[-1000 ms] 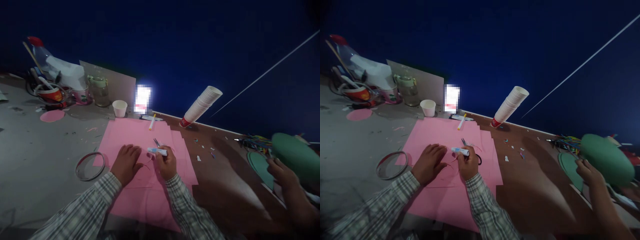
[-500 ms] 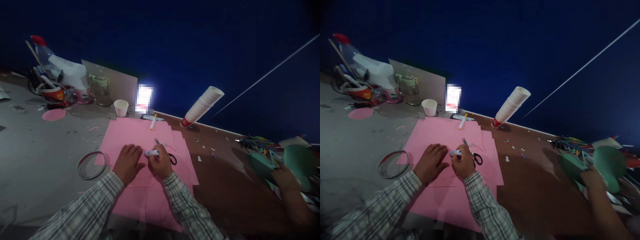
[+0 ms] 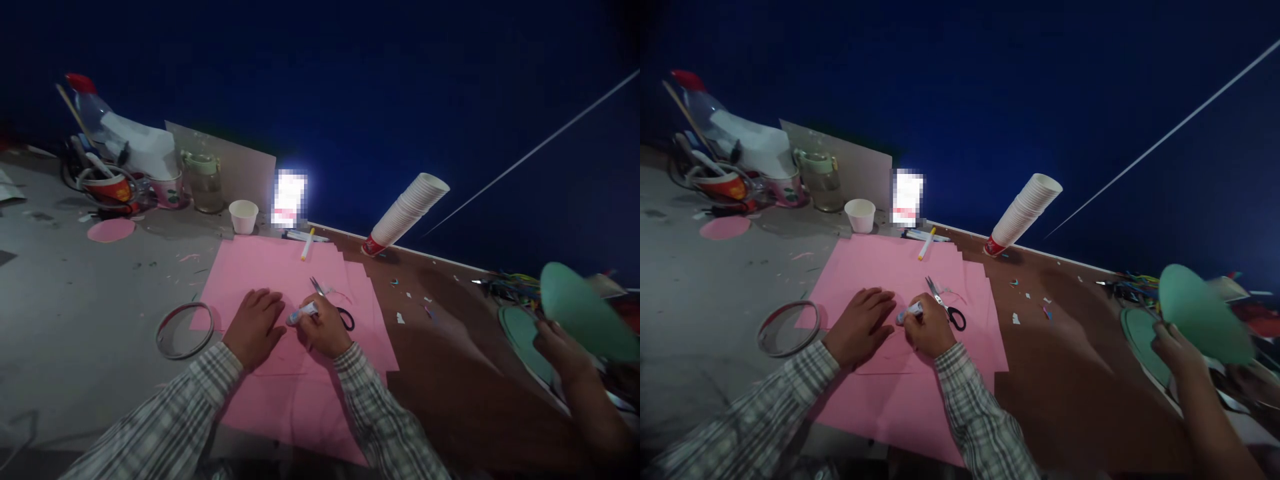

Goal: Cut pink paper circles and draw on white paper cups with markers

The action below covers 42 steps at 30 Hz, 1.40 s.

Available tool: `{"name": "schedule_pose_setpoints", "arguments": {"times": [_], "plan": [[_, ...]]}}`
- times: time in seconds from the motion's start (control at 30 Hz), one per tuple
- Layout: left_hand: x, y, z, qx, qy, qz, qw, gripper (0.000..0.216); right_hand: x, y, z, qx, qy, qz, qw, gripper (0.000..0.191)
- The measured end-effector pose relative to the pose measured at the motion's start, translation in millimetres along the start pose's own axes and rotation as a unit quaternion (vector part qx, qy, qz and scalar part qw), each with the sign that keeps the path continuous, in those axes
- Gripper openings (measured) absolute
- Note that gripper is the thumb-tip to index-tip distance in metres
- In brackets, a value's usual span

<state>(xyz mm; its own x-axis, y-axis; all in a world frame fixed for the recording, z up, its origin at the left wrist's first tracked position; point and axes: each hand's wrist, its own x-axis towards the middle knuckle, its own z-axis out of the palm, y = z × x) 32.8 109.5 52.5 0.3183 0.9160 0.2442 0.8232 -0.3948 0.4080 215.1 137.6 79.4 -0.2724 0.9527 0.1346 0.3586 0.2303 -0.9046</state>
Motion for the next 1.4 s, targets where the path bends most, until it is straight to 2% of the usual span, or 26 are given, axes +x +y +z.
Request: {"name": "schedule_pose_setpoints", "arguments": {"times": [0.1, 0.2, 0.33, 0.47, 0.6, 0.7, 0.83, 0.93, 1.03, 1.1, 1.23, 1.3, 1.4], "plan": [[0.2, -0.2, 0.4, 0.006, -0.01, 0.002, 1.0, 0.037, 2.3, 3.6, 0.1, 0.073, 0.025, 0.036, 0.996, 0.003], [0.3, 0.1, -0.1, 0.007, -0.014, -0.001, 1.0, 0.039, 3.3, 4.2, 1.6, 0.054, 0.042, 0.047, 0.997, 0.004], [-0.2, 0.9, -1.8, 0.005, -0.012, 0.001, 1.0, 0.037, -0.4, -1.1, 2.3, -0.006, 0.011, 0.018, 1.0, 0.005], [-0.6, 1.5, -2.8, 0.01, -0.008, 0.005, 1.0, 0.037, -1.2, 0.9, 0.3, 0.033, -0.036, 0.052, 0.997, 0.005], [0.0, 1.6, -2.6, 0.013, -0.013, 0.004, 1.0, 0.038, 3.2, 9.1, 1.1, 0.108, 0.016, 0.088, 0.99, 0.007], [0.2, 1.6, -2.7, 0.012, -0.019, -0.002, 1.0, 0.039, 3.1, 8.0, 4.5, 0.092, 0.041, 0.083, 0.991, 0.007], [-0.5, 1.6, -3.2, 0.012, -0.021, 0.0, 1.0, 0.04, -1.0, 0.9, 5.7, 0.051, 0.011, 0.053, 0.997, 0.006], [-0.5, 1.0, -2.4, 0.014, -0.022, 0.004, 1.0, 0.04, -0.4, 1.4, 3.4, 0.089, -0.006, 0.079, 0.993, 0.004], [-0.1, 0.1, -0.7, 0.013, -0.018, 0.003, 1.0, 0.041, 2.4, 5.0, 3.2, 0.119, 0.031, 0.099, 0.988, 0.007], [-0.1, -0.1, -0.1, 0.012, -0.013, 0.002, 1.0, 0.04, 2.8, 5.1, 4.6, 0.102, 0.054, 0.092, 0.989, 0.007], [-0.9, 0.7, -1.1, 0.008, -0.007, 0.007, 1.0, 0.038, 0.4, 1.6, 5.5, 0.053, 0.021, 0.054, 0.997, 0.006], [-1.1, 0.9, -1.5, 0.007, -0.005, 0.006, 1.0, 0.038, 0.6, 2.0, 3.9, 0.063, 0.005, 0.067, 0.996, 0.005], [-0.9, 0.7, -1.2, 0.007, -0.004, 0.003, 1.0, 0.038, 2.8, 4.7, 2.1, 0.091, 0.029, 0.102, 0.99, 0.007]]}}
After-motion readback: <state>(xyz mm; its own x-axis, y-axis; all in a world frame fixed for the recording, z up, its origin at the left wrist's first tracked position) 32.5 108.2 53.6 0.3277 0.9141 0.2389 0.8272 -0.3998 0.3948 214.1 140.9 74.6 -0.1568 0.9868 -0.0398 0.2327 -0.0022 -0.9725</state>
